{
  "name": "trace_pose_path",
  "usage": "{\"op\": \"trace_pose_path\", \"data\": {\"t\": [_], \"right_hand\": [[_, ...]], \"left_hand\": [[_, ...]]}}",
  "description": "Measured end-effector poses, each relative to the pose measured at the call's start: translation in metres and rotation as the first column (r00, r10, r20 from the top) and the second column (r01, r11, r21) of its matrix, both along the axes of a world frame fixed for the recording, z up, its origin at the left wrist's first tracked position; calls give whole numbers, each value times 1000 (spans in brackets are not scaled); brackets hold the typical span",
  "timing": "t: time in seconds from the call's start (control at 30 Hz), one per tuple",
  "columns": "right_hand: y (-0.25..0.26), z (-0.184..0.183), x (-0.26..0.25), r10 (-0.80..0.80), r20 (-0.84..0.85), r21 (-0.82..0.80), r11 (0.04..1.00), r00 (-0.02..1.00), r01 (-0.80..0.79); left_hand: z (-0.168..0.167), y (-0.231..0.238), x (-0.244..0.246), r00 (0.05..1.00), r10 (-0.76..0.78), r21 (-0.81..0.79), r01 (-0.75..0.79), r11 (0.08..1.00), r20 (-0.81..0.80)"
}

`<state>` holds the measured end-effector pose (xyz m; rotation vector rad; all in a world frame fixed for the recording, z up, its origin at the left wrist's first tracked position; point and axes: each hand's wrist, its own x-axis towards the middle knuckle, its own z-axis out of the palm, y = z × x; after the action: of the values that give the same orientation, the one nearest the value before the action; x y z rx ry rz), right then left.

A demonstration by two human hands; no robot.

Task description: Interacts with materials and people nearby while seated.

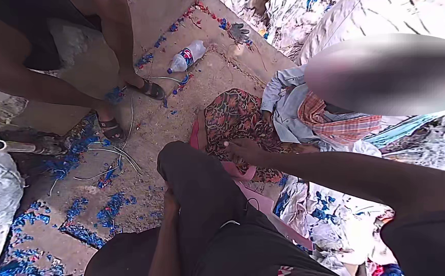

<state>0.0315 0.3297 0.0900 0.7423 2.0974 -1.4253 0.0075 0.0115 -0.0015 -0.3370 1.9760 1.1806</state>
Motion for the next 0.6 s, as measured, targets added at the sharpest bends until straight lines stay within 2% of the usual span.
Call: {"op": "trace_pose_path", "data": {"t": [0.23,0.33,0.6], "right_hand": [[2,-17,-2,-59,13,-139,989,998,60],[-2,-17,-6,-36,28,-118,992,999,39],[-8,-18,-13,16,66,-70,997,998,-11]], "left_hand": [[-2,4,-1,998,54,38,-55,998,45],[6,9,-1,989,123,51,-128,991,87],[11,16,-1,988,136,64,-141,988,74]]}}
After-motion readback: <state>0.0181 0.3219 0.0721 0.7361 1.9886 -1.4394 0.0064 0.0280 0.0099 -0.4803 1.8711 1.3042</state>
